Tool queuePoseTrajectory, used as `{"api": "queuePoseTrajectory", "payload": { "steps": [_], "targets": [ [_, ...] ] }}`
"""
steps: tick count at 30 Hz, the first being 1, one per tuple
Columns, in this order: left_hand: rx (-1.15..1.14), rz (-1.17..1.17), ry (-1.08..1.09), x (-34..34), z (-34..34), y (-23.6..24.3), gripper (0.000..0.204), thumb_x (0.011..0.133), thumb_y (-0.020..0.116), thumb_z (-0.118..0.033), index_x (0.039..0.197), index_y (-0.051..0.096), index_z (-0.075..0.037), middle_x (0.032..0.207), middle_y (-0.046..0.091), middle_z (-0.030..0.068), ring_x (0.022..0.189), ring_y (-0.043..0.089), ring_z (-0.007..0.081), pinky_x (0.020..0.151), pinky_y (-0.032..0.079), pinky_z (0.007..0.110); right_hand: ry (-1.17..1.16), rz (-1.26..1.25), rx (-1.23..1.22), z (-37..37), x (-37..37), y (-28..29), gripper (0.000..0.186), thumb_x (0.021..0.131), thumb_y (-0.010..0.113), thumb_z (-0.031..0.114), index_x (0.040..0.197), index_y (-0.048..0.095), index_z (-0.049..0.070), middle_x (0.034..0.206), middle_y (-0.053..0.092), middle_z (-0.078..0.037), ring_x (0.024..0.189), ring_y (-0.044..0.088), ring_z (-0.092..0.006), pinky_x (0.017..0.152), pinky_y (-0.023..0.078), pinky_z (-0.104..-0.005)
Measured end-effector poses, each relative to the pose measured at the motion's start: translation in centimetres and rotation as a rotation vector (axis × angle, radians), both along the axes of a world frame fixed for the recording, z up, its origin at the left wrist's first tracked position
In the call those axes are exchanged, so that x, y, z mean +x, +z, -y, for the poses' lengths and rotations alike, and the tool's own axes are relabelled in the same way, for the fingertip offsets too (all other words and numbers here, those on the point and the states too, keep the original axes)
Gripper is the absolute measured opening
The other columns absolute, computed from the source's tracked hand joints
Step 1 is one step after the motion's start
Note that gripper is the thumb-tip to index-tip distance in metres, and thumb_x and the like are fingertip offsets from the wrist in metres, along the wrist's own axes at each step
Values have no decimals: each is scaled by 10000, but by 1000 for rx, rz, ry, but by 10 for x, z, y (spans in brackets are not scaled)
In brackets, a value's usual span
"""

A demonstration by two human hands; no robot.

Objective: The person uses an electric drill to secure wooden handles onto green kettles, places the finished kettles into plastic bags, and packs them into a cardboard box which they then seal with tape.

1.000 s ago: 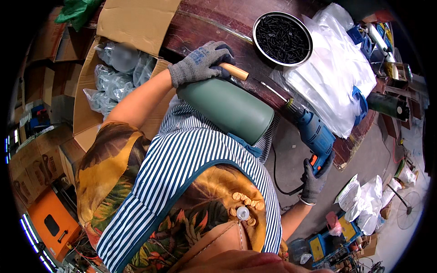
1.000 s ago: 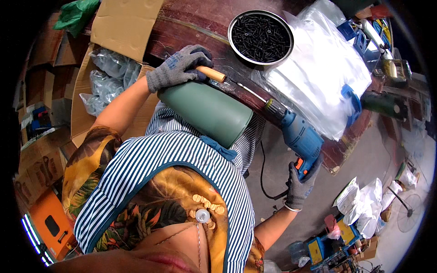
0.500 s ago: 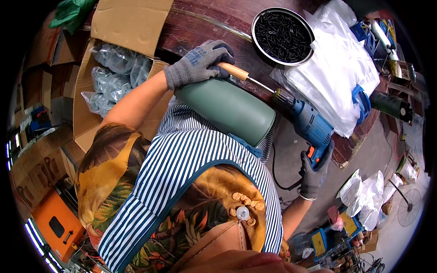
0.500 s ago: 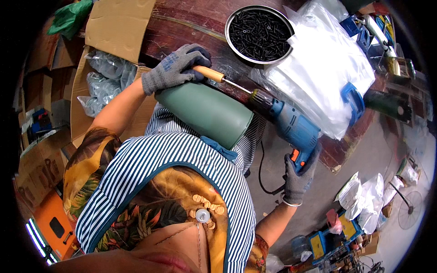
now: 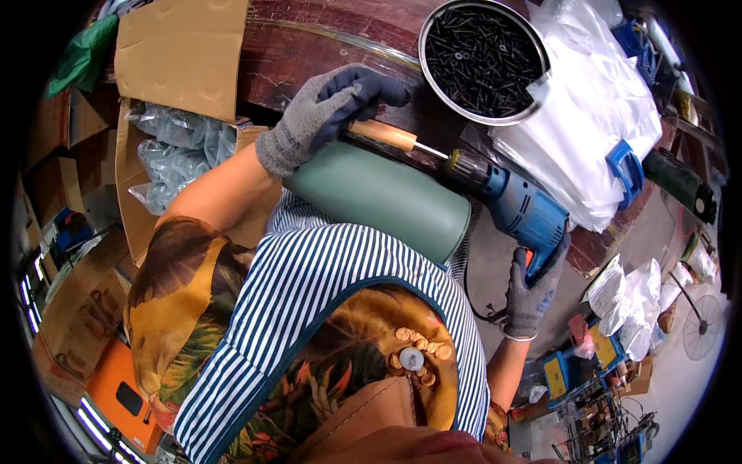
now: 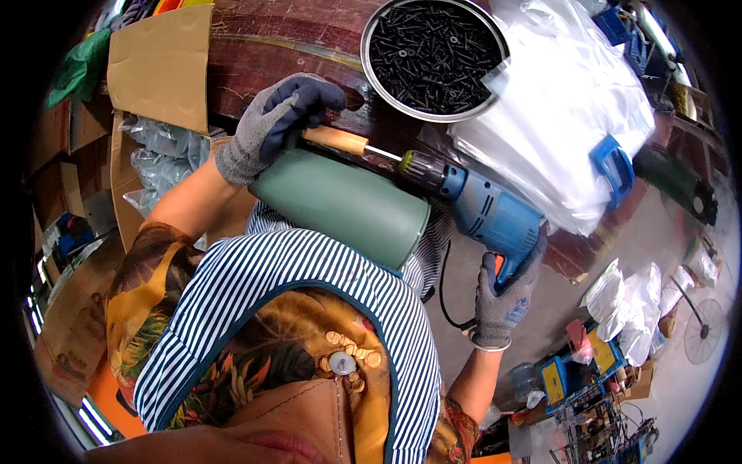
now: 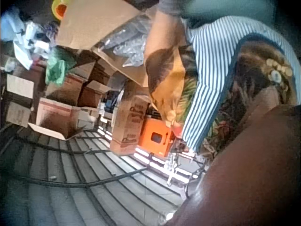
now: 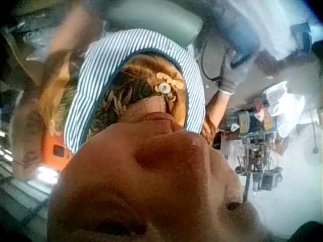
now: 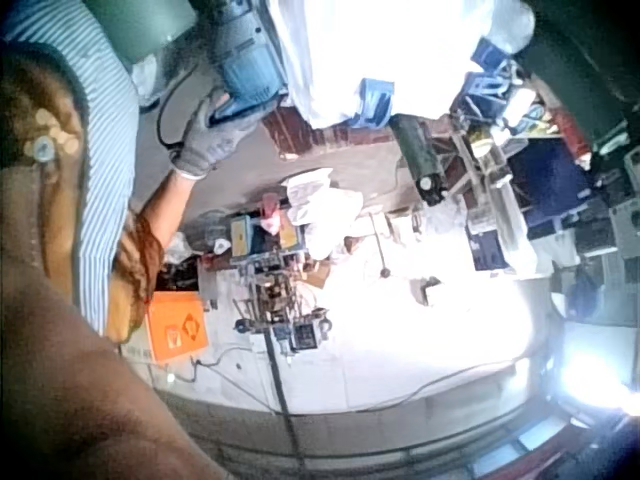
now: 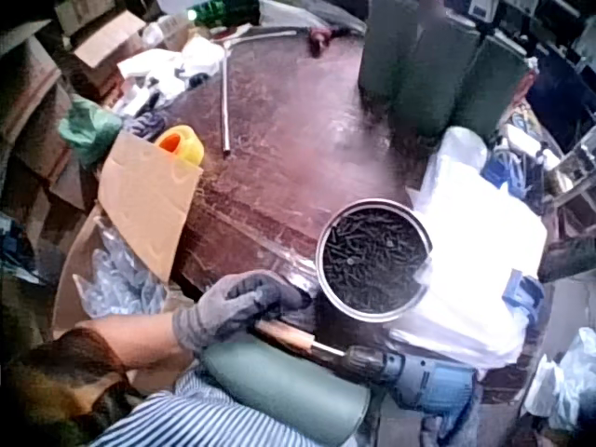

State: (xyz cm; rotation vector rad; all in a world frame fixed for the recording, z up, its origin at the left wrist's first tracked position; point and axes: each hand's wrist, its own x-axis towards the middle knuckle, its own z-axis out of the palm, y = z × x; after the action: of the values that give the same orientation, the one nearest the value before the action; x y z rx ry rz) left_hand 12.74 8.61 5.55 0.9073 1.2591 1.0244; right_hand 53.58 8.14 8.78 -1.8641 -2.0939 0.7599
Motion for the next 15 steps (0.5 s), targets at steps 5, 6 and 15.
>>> {"api": "queuePoseTrajectory", "payload": {
  "steps": [5, 6, 15],
  "targets": [
    [-11, 108, -5, 3, -2, 0, 322, 1012, 538, -251, 1163, 662, 4, 1121, 664, 70, 1010, 608, 140, 916, 491, 288, 11, -86, -16, 0, 2, -6, 846, 828, 682, 76, 1550, 245, 31, 1571, 334, -205, 1437, 359, -358, 1148, 317, -420],
    [-22, 191, 14, 3, -3, -1, 295, 1008, 559, -229, 1167, 668, -5, 1126, 685, 65, 1042, 620, 135, 934, 499, 288, 4, -101, 1, -1, 0, -10, 860, 823, 700, 94, 1549, 244, 27, 1575, 327, -204, 1440, 352, -357, 1150, 313, -421],
    [517, -1162, -169, 27, 17, 15, 442, 867, 661, -311, 1249, 613, -95, 1199, 579, 156, 1096, 551, 353, 967, 434, 446, 103, 18, 239, -5, 23, -39, 974, 743, 837, 229, 1529, 300, 24, 1531, 381, -207, 1266, 468, -405, 1065, 384, -470]
  ]
}}
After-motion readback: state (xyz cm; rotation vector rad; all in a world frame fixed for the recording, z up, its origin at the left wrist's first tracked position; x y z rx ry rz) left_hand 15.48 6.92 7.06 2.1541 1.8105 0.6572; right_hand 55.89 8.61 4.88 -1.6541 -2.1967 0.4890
